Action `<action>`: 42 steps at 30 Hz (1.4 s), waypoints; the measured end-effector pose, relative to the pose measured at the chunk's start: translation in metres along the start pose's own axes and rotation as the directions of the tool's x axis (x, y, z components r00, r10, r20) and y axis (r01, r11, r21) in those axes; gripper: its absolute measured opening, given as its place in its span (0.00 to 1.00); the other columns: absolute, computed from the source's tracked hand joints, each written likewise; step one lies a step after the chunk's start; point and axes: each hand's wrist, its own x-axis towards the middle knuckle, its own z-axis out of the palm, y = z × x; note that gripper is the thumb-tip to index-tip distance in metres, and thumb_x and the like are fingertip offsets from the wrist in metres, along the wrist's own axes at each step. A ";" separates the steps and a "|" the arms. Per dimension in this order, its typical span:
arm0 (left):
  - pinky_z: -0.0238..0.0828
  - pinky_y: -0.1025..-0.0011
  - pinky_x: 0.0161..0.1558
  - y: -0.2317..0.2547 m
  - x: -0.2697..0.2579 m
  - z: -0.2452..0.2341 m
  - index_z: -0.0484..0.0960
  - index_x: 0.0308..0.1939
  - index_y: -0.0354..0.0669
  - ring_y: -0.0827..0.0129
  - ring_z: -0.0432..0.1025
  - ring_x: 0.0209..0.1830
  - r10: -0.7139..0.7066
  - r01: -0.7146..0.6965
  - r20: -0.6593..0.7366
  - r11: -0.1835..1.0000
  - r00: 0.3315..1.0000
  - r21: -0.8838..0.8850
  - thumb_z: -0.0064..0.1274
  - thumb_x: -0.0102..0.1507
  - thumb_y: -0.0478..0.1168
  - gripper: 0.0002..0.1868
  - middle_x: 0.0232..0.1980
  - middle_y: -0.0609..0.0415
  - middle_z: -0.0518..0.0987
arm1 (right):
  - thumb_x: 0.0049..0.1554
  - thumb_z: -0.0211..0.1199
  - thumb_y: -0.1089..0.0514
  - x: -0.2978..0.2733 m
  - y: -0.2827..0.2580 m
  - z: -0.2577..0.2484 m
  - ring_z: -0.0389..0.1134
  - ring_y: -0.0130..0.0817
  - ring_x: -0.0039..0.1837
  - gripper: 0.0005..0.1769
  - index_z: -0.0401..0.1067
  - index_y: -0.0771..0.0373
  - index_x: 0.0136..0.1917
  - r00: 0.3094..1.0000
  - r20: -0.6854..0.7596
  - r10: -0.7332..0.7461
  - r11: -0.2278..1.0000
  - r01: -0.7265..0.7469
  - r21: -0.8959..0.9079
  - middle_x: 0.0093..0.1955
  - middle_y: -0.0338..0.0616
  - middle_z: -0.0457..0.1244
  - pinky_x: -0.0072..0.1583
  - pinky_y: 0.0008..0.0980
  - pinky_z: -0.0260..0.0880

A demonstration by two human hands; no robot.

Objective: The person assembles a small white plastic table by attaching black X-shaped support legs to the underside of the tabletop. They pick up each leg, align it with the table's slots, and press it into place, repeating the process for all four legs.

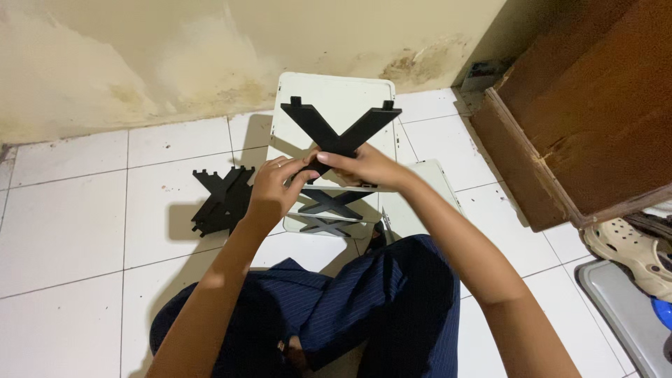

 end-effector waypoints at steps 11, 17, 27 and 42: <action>0.68 0.65 0.41 0.005 0.001 0.007 0.86 0.54 0.44 0.61 0.71 0.33 0.012 -0.013 -0.058 1.000 0.998 -0.018 0.60 0.63 0.39 0.15 0.38 0.51 0.84 | 0.66 0.59 0.52 -0.005 0.019 0.002 0.47 0.17 0.31 0.14 0.76 0.61 0.59 0.975 -0.026 -0.222 0.975 0.222 -0.004 0.30 0.25 0.51 0.33 0.24 0.46; 0.68 0.64 0.43 0.007 0.004 0.007 0.87 0.53 0.46 0.60 0.71 0.35 -0.033 0.033 -0.029 0.999 0.999 0.018 0.60 0.63 0.39 0.14 0.37 0.50 0.84 | 0.66 0.60 0.51 -0.009 0.028 0.001 0.47 0.17 0.31 0.15 0.76 0.60 0.60 0.969 -0.041 -0.245 0.970 0.245 0.002 0.30 0.26 0.50 0.33 0.23 0.46; 0.71 0.62 0.46 0.000 0.011 0.010 0.88 0.45 0.42 0.56 0.75 0.41 -0.052 0.052 -0.032 0.998 0.998 0.026 0.59 0.64 0.40 0.09 0.44 0.46 0.84 | 0.65 0.59 0.48 -0.006 0.027 -0.002 0.48 0.17 0.29 0.16 0.77 0.57 0.60 0.977 -0.076 -0.201 0.976 0.206 0.070 0.30 0.26 0.50 0.32 0.24 0.46; 0.69 0.71 0.34 0.004 0.006 0.005 0.87 0.54 0.48 0.70 0.72 0.31 -0.284 0.288 0.049 0.952 0.957 -0.100 0.62 0.63 0.40 0.15 0.37 0.50 0.82 | 0.66 0.58 0.50 -0.002 0.016 0.001 0.47 0.17 0.28 0.15 0.76 0.60 0.58 0.982 -0.019 -0.187 0.981 0.188 0.051 0.28 0.26 0.49 0.31 0.24 0.46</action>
